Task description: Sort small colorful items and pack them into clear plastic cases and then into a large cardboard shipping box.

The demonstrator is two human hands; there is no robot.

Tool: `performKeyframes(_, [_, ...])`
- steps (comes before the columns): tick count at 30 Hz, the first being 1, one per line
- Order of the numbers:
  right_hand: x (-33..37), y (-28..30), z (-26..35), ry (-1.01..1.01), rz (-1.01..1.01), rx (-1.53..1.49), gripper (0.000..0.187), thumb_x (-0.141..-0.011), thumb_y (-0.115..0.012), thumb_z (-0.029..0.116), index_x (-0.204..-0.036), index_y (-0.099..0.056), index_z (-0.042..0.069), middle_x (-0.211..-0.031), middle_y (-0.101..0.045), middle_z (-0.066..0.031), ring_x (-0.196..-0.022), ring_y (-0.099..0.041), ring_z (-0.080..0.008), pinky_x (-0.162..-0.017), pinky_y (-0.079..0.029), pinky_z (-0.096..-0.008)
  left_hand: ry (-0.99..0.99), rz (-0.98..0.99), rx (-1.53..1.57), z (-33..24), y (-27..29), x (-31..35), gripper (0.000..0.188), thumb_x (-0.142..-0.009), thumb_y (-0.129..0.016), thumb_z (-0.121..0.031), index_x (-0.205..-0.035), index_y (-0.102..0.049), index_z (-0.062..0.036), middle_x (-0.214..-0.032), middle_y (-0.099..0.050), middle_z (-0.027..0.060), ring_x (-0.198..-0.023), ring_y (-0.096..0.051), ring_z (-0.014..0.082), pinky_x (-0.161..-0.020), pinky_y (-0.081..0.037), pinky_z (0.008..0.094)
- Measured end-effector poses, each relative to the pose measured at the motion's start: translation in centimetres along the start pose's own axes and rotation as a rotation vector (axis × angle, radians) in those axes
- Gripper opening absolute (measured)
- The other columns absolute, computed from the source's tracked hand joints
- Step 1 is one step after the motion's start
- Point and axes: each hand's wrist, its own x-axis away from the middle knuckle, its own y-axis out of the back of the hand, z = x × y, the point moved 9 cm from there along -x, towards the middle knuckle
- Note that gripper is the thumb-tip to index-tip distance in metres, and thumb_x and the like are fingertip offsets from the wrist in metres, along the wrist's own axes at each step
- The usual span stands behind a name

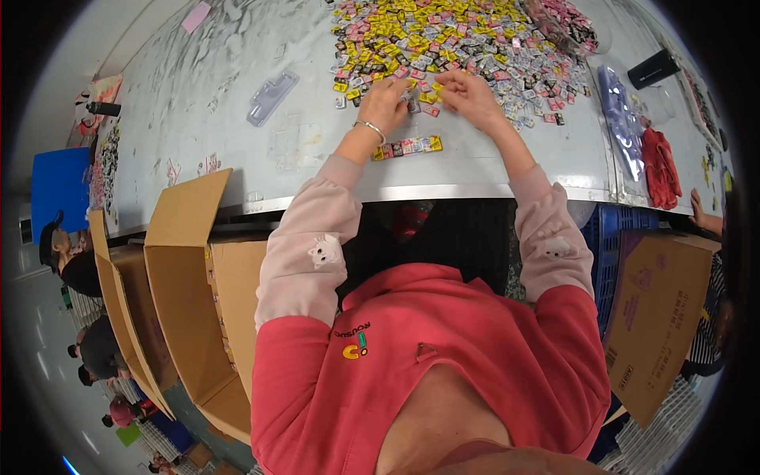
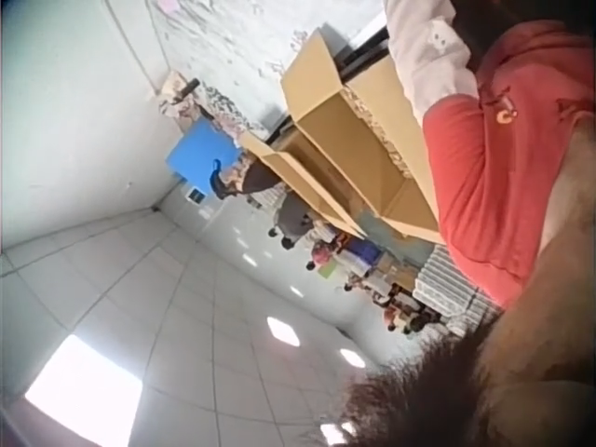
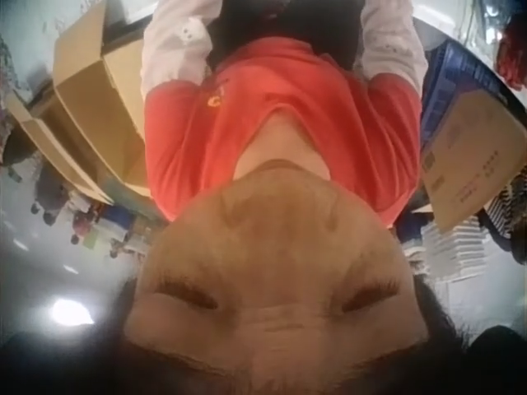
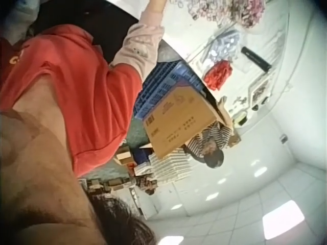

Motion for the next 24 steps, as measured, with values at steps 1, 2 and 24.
performKeyframes(1, [0.5, -0.3, 0.0, 0.0, -0.001, 0.001, 0.017, -0.085, -0.059, 0.006, -0.1, -0.061, -0.002, -0.077, -0.06, -0.0004, -0.069, -0.057, -0.0067, -0.062, -0.048, -0.0208, -0.001, 0.0, 0.001, 0.0, 0.5, -0.1, 0.019, -0.071, -0.062, -0.002, -0.09, -0.064, -0.005, -0.086, -0.062, 0.012, -0.083, -0.059, 0.0304, -0.073, -0.048, 0.0372])
performKeyframes(2, [1.1, -1.1, 0.4, 0.048, 0.027, 0.034, 0.016, -0.083, -0.06, 0.005, -0.097, -0.06, -0.002, -0.078, -0.061, -0.0006, -0.069, -0.057, -0.007, -0.062, -0.048, -0.0209, 0.114, 0.031, 0.062, 1.1, 1.0, 0.0, 0.019, -0.073, -0.063, -0.005, -0.092, -0.066, -0.0051, -0.086, -0.063, 0.0109, -0.077, -0.06, 0.0264, -0.068, -0.049, 0.0341])
performKeyframes(24, [1.4, -0.8, 1.5, 0.244, -0.206, 0.219, 0.011, -0.076, -0.065, 0.016, -0.083, -0.07, 0.009, -0.08, -0.064, -0.01, -0.068, -0.062, -0.0269, -0.063, -0.049, -0.0343, 0.413, -0.041, 0.122, 0.3, 1.9, 7.1, 0.015, -0.072, -0.074, -0.013, -0.075, -0.066, -0.0015, -0.068, -0.065, 0.009, -0.059, -0.064, 0.0177, -0.053, -0.049, 0.0284])
